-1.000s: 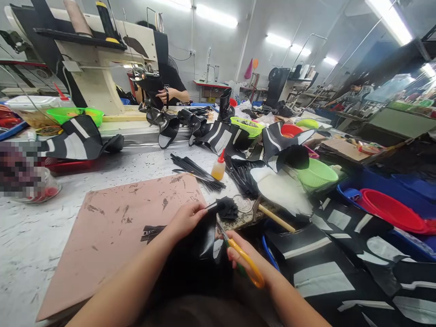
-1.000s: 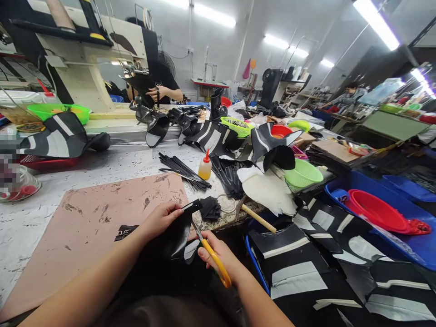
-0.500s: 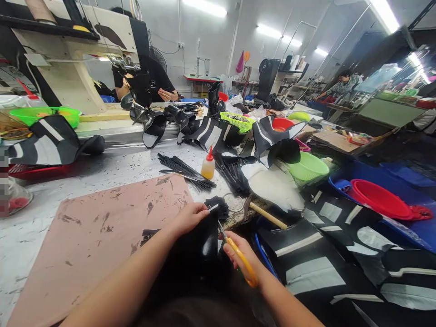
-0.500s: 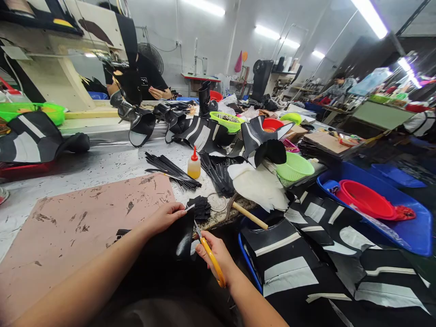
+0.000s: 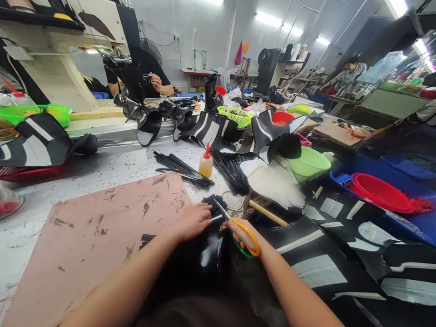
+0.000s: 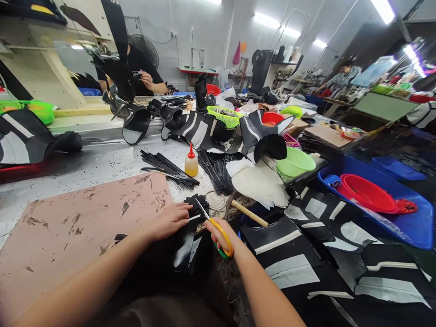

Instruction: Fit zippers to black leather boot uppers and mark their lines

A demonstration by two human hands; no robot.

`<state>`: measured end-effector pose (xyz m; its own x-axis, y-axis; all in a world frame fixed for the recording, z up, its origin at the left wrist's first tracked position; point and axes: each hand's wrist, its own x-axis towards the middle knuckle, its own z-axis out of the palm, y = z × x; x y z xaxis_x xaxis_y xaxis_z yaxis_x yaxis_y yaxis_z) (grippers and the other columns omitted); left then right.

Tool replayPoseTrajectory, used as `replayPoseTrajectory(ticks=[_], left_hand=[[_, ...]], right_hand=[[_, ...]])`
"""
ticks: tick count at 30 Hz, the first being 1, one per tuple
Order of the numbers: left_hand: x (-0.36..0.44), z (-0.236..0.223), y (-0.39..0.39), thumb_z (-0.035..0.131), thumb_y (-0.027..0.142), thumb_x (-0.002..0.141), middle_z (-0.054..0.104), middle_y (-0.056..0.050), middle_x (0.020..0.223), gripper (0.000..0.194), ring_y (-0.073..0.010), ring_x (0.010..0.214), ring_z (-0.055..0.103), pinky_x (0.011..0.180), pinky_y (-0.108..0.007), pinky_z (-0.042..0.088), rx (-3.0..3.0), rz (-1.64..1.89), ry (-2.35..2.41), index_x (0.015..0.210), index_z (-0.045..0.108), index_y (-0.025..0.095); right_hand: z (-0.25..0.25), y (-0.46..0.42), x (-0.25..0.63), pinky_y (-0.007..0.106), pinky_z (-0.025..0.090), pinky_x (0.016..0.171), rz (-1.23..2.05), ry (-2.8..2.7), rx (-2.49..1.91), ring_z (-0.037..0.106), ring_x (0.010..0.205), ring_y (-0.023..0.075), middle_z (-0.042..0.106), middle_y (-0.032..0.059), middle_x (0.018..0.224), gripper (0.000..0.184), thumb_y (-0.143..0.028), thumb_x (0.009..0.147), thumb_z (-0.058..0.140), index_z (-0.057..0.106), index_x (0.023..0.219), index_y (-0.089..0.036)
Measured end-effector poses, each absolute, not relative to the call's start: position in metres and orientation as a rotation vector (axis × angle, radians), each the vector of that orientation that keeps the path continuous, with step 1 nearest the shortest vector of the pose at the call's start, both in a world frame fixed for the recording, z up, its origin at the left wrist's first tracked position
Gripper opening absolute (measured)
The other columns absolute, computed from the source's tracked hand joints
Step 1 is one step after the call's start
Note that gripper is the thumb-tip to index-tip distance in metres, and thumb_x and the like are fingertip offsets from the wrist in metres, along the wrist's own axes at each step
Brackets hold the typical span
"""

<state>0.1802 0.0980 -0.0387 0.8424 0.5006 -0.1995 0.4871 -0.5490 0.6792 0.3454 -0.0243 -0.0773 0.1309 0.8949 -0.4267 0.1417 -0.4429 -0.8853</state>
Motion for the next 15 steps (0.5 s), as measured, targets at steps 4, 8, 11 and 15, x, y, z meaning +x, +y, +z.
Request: replayPoseTrajectory(ticks=[4, 8, 11, 15], left_hand=[[0.186, -0.043, 0.094, 0.045, 0.021, 0.078, 0.053, -0.011, 0.123, 0.015, -0.0303, 0.124, 0.034, 0.100, -0.052, 0.021, 2.281, -0.031, 0.750, 0.069, 0.057, 0.016], [0.179, -0.043, 0.095, 0.047, 0.024, 0.078, 0.048, -0.008, 0.129, 0.015, -0.0269, 0.122, 0.035, 0.102, -0.045, 0.023, 2.279, 0.061, 0.791, 0.072, 0.059, 0.018], [0.169, -0.041, 0.093, 0.044, 0.029, 0.079, 0.054, -0.008, 0.120, 0.019, -0.0242, 0.112, 0.044, 0.097, -0.039, 0.030, 2.235, 0.170, 0.875, 0.076, 0.060, 0.018], [0.155, -0.039, 0.087, 0.039, 0.038, 0.080, 0.063, -0.003, 0.076, 0.027, -0.0184, 0.075, 0.056, 0.069, -0.030, 0.043, 2.098, 0.230, 0.996, 0.076, 0.059, 0.018]], right_hand=[[-0.075, -0.021, 0.359, 0.019, 0.035, 0.040, 1.188, -1.158, -1.919, 0.041, 0.039, 0.0073, 0.044, -0.0074, 0.053, 0.038, -0.050, 0.076, 0.049, 0.049, 0.100, -0.021], [-0.058, -0.006, 0.365, 0.026, 0.042, 0.053, 0.822, -1.283, -2.285, 0.055, 0.048, 0.0145, 0.057, 0.0003, 0.063, 0.043, -0.048, 0.079, 0.047, 0.043, 0.111, -0.018], [-0.043, 0.016, 0.360, 0.033, 0.043, 0.063, 0.561, -1.591, -2.443, 0.063, 0.069, 0.0253, 0.064, 0.0100, 0.075, 0.046, -0.049, 0.073, 0.055, 0.048, 0.106, -0.017], [-0.030, 0.047, 0.357, 0.036, 0.044, 0.067, 0.341, -1.620, -2.592, 0.063, 0.083, 0.0297, 0.066, 0.0144, 0.087, 0.035, -0.039, 0.077, 0.050, 0.054, 0.105, -0.017]])
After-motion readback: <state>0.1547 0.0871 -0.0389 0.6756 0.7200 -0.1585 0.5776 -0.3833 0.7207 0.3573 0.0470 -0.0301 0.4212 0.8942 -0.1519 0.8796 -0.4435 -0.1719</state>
